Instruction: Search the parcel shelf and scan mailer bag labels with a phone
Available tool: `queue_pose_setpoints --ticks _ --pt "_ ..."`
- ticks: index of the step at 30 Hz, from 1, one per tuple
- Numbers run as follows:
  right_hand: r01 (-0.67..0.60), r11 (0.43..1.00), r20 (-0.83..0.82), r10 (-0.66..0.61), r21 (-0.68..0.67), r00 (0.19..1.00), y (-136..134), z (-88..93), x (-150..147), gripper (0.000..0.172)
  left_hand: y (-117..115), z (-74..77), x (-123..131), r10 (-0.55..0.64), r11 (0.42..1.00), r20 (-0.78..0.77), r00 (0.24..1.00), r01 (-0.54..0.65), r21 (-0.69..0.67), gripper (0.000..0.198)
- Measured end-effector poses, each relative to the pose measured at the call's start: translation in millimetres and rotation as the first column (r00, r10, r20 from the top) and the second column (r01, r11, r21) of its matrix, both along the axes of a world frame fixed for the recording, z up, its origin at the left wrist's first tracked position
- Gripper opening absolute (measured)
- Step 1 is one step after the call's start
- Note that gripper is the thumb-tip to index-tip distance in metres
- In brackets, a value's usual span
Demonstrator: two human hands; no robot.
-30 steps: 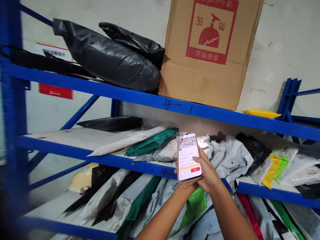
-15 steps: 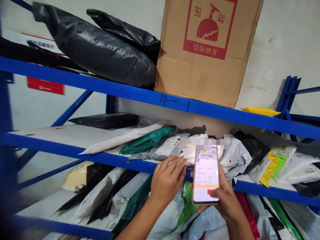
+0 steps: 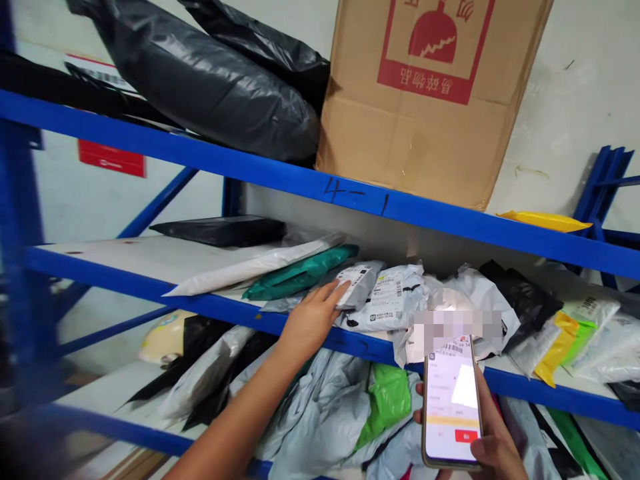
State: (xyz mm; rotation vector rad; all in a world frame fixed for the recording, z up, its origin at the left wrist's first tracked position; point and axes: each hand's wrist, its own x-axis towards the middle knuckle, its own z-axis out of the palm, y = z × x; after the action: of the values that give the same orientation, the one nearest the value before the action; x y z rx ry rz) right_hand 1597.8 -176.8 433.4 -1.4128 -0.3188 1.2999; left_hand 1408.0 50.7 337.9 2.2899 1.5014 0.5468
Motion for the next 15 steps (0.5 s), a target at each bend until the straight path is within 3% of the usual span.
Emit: queue_pose_setpoints --ticks 3,5,8,10,11,13,15 --pt "-0.045 0.998 0.025 0.044 0.034 0.999 6.0 -3.1 -3.6 0.130 -4.4 -16.4 16.4 0.046 0.996 0.094 0.995 -0.052 0.070 0.055" --pt "-0.068 0.996 0.038 0.066 0.056 0.997 12.3 -2.6 -9.3 0.129 -10.9 -32.2 26.8 0.034 0.969 0.103 0.994 -0.058 0.239 0.052" --pt "-0.121 0.987 0.029 0.119 0.103 0.993 27.4 -0.1 -21.1 0.127 -20.4 -51.1 34.3 0.026 0.790 0.107 0.994 -0.086 0.607 0.046" --pt "-0.176 0.970 0.016 0.175 0.167 0.984 42.6 1.3 -30.2 0.121 -23.4 -54.4 33.7 0.050 0.699 0.111 0.993 -0.115 0.706 0.044" --pt "-0.202 0.960 0.016 0.203 0.196 0.979 51.7 1.6 -35.0 0.116 -23.6 -53.4 32.4 0.047 0.687 0.116 0.992 -0.117 0.717 0.043" --pt "-0.267 0.935 0.029 0.268 0.232 0.963 72.2 0.6 -44.6 0.104 -21.8 -49.1 30.2 0.003 0.736 0.132 0.991 -0.092 0.671 0.045" --pt "-0.353 0.906 0.030 0.356 0.233 0.934 93.7 -3.3 -54.6 0.093 -18.3 -47.4 30.4 -0.070 0.837 0.148 0.986 -0.023 0.546 0.048"
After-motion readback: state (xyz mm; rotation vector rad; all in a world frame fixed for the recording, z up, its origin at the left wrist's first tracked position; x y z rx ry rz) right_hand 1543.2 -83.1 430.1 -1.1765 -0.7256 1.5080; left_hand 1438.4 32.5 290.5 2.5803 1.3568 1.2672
